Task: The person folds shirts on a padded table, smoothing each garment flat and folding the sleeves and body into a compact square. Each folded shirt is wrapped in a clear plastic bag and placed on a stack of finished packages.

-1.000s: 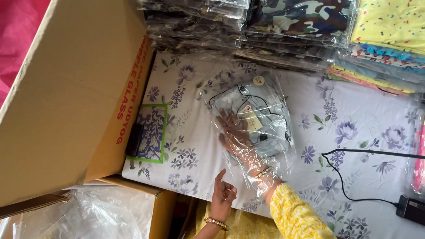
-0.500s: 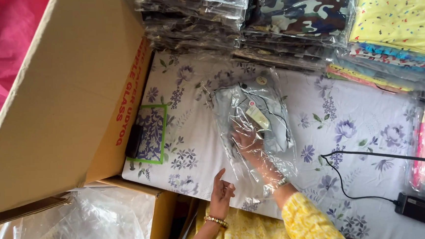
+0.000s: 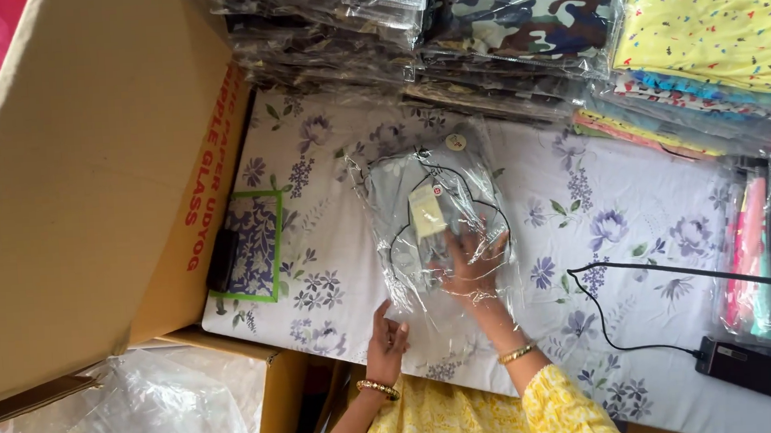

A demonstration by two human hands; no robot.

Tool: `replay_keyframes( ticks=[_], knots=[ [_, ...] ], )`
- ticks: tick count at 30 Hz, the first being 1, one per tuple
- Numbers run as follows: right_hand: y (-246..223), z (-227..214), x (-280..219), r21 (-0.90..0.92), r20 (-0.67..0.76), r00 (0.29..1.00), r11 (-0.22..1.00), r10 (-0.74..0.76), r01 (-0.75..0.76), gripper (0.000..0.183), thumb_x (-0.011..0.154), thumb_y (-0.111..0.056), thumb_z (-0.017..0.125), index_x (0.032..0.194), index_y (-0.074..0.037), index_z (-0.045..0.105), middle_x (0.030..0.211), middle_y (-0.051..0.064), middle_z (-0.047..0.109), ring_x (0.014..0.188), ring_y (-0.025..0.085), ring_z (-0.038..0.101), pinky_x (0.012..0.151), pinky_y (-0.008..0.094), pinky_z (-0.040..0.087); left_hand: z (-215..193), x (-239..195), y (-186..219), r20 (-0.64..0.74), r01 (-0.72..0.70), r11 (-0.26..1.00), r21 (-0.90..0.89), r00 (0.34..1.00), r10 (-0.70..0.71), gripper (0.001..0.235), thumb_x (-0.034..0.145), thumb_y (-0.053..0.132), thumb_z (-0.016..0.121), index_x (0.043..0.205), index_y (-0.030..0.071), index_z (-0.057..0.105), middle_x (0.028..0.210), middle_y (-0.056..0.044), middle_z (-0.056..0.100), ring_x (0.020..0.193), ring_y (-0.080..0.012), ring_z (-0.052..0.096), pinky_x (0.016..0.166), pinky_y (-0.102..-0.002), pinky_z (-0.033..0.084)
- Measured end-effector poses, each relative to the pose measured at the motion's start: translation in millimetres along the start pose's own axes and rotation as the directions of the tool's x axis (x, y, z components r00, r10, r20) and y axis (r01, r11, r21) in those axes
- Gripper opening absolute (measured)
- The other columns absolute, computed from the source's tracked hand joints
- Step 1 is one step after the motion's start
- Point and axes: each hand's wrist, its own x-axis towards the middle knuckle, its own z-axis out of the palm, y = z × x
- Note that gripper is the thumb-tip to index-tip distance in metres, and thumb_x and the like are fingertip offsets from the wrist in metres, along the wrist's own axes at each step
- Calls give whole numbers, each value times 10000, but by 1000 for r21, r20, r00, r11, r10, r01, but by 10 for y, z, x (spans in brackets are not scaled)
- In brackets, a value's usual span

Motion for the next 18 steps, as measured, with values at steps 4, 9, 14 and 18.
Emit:
replay_keyframes(
  ticks=[4, 9, 14, 18],
  knots=[
    [-299, 81, -124, 100, 136, 988, 993, -79, 66, 724, 825, -658, 594, 1429, -261, 559, 1657, 181, 243, 1517, 518, 111, 1063, 852, -10, 1, 3, -22, 16, -13, 1000, 7, 1000, 13, 630, 974, 92, 649, 1529, 92, 351, 781, -22, 549, 644, -94, 564, 608, -257, 512],
    [-508, -65, 245, -3, 279, 960, 1000, 13, -13, 690, 804, -676, 634, 1328, -228, 602, 1669, 144, 227, 1541, 466, 71, 1051, 871, 51, 13, 27, -86, 28, 38, 999, 35, 999, -39, 747, 847, -76, 609, 1527, 122, 372, 746, -31, 604, 624, -97, 584, 619, -258, 530],
    [-482, 34, 215, 4, 234, 972, 1000, -1, 0, 747, 807, -661, 648, 1371, -178, 564, 1647, 142, 250, 1535, 451, 100, 1053, 863, 76, -17, 34, 31, 45, 56, 998, -33, 997, -55, 799, 850, -89, 587, 1553, 147, 292, 749, -26, 600, 616, -106, 582, 622, -273, 544],
    [-428, 57, 106, 61, 193, 980, 996, 47, -60, 806, 847, -514, 689, 1506, -104, 472, 1600, 174, 348, 1524, 418, 212, 1137, 773, 123, -62, -22, 128, 62, 11, 999, -34, 998, -9, 865, 852, -85, 579, 1593, 162, 208, 722, -32, 585, 632, -101, 567, 640, -265, 530]
  ],
)
